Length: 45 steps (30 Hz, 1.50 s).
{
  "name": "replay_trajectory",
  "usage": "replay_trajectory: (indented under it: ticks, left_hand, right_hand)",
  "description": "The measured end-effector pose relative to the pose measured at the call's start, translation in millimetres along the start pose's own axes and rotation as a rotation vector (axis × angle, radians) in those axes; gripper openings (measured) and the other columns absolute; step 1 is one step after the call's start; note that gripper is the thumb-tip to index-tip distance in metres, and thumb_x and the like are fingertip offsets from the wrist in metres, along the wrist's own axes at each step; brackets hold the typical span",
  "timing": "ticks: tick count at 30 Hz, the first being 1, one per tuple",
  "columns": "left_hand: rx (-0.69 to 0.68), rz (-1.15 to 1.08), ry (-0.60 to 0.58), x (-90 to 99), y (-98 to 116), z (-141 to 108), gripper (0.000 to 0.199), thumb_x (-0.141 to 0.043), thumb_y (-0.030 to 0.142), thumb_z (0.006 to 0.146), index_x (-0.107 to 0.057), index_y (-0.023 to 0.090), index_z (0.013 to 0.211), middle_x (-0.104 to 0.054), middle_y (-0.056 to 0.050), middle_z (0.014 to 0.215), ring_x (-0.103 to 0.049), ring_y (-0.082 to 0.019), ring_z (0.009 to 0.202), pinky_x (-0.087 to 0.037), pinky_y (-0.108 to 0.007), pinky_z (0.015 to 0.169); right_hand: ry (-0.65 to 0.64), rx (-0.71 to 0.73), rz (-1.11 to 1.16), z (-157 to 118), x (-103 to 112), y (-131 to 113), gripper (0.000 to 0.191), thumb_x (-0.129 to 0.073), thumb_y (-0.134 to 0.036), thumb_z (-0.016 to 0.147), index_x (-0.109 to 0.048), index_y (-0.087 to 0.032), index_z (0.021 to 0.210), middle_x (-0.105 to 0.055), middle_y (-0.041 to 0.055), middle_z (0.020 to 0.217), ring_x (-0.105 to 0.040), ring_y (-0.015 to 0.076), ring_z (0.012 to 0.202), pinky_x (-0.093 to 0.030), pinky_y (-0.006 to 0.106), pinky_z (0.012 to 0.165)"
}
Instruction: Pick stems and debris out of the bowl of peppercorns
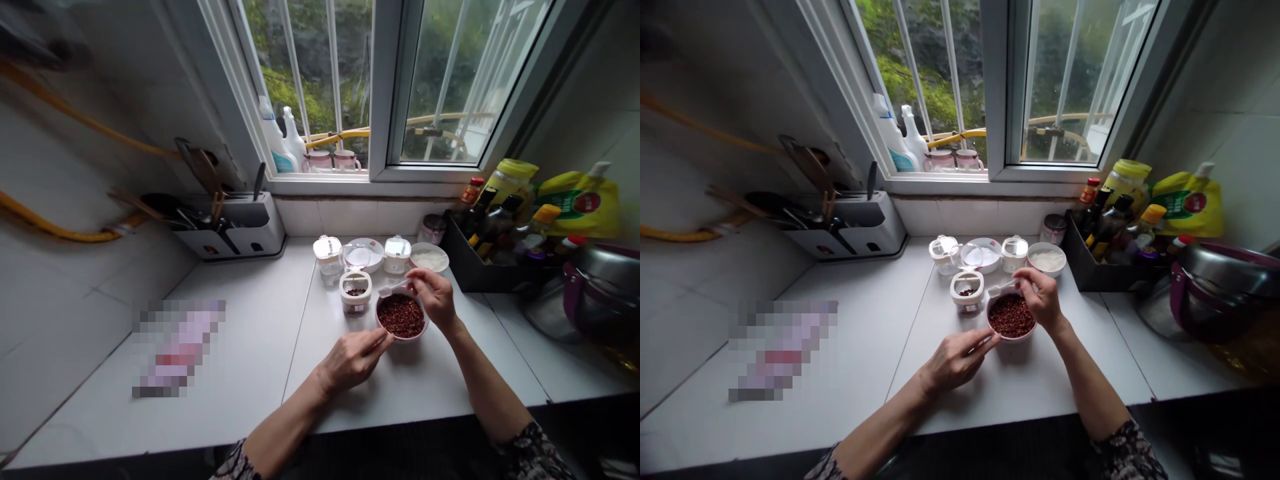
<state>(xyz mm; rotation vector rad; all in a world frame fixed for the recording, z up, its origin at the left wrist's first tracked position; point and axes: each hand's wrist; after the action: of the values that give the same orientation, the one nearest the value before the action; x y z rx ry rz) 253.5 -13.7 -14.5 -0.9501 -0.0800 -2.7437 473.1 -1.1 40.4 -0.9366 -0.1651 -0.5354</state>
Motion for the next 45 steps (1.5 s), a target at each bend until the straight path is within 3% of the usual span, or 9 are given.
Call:
replay_trajectory:
  ticks: [5,12,20,36,45]
  left_hand:
    - [0.004,0.014,-0.023,-0.1,-0.8,-3.0,0.032,-0.042,0.006,0.095,-0.056,0.010,0.123,-0.070,-0.014,0.103,-0.069,-0.015,0.077,-0.060,-0.026,0.065]
    - [0.018,0.005,-0.043,-0.3,-1.0,-7.5,0.036,-0.042,0.005,0.094,-0.056,0.010,0.127,-0.069,-0.015,0.103,-0.068,-0.016,0.078,-0.059,-0.025,0.063]
    - [0.023,-0.012,-0.063,-1.1,-1.8,-12.2,0.041,-0.043,0.006,0.094,-0.053,0.012,0.133,-0.068,-0.016,0.108,-0.069,-0.017,0.084,-0.059,-0.027,0.070]
    - [0.021,-0.021,-0.051,-1.7,-2.2,-11.2,0.040,-0.044,0.005,0.094,-0.052,0.012,0.133,-0.068,-0.015,0.105,-0.068,-0.016,0.082,-0.059,-0.026,0.067]
    - [0.031,-0.027,-0.074,0.0,-1.8,-10.7,0.040,-0.042,0.006,0.095,-0.052,0.012,0.133,-0.068,-0.015,0.106,-0.068,-0.016,0.082,-0.059,-0.026,0.067]
  right_hand:
    - [-0.105,-0.058,-0.020,-2.2,8.8,10.2,0.017,-0.049,-0.020,0.086,-0.065,-0.018,0.081,-0.060,-0.0014,0.059,-0.057,0.0134,0.052,-0.045,0.025,0.054]
    - [-0.237,0.039,-0.145,-6.2,-3.3,5.2,0.019,-0.046,-0.017,0.087,-0.065,-0.019,0.081,-0.069,0.0025,0.071,-0.063,0.0160,0.065,-0.047,0.026,0.064]
    - [-0.251,0.012,-0.192,-8.4,-3.5,2.0,0.020,-0.046,-0.012,0.085,-0.064,-0.019,0.082,-0.070,0.0024,0.074,-0.063,0.0150,0.066,-0.046,0.025,0.066]
    - [-0.342,-0.042,-0.145,-3.3,6.8,0.5,0.020,-0.046,-0.016,0.086,-0.065,-0.018,0.081,-0.068,0.0017,0.072,-0.059,0.0138,0.064,-0.043,0.024,0.064]
    - [-0.394,-0.176,-0.025,-0.7,9.5,0.9,0.018,-0.048,-0.017,0.082,-0.065,-0.018,0.075,-0.059,-0.0017,0.060,-0.052,0.0114,0.056,-0.039,0.023,0.057]
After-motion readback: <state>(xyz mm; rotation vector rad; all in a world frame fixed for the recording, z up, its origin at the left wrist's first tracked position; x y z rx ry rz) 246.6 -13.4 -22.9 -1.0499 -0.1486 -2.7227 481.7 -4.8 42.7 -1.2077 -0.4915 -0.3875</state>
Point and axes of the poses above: each hand's wrist, its own z-axis towards the middle knuckle, its own x-axis out of the back of the hand, y = z × x
